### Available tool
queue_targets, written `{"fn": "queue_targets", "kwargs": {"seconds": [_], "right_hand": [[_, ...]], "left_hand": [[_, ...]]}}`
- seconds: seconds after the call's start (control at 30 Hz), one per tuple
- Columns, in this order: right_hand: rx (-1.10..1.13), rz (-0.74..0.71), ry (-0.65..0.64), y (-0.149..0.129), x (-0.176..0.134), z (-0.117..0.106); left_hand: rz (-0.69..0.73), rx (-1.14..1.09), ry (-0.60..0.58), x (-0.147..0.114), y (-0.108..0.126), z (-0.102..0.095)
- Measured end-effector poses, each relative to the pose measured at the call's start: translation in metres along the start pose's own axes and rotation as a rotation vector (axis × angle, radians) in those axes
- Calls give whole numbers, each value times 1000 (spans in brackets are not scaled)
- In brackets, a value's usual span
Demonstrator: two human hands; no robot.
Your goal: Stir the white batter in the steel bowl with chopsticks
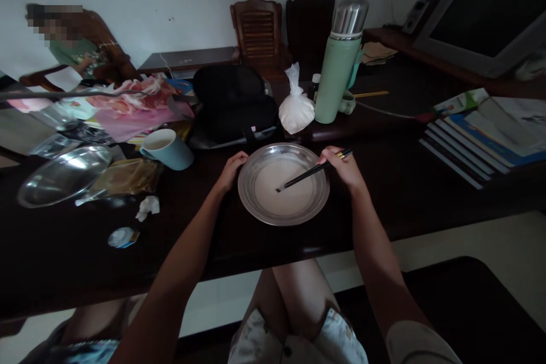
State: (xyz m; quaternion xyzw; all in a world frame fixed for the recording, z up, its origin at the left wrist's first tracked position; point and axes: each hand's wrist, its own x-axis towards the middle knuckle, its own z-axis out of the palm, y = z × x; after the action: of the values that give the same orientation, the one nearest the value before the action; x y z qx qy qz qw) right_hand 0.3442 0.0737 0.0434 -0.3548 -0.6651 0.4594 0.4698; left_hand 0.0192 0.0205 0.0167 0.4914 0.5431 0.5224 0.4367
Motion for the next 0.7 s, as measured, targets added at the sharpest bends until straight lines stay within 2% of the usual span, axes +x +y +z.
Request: {"fn": "queue_targets", "kwargs": {"seconds": [0.07, 0.23, 0.43, 0.5, 0.6, 0.63, 0.7], "right_hand": [[-16, -2, -6, -1, 0, 2], [-2, 2, 153, -2, 0, -1], [-20, 10, -52, -5, 0, 3], [-4, 5, -3, -4, 1, 3], [41, -2, 138, -1, 0, -3], [53, -2, 154, -1, 0, -4], [52, 4, 98, 0, -1, -4]], "left_hand": [[0, 6, -1, 0, 0, 0], [-8, 20, -6, 0, 0, -1], [-7, 18, -6, 1, -2, -2], [-2, 12, -6, 2, -3, -2], [14, 9, -6, 1, -3, -2], [15, 8, -8, 1, -3, -2], [10, 12, -14, 1, -3, -2]]}}
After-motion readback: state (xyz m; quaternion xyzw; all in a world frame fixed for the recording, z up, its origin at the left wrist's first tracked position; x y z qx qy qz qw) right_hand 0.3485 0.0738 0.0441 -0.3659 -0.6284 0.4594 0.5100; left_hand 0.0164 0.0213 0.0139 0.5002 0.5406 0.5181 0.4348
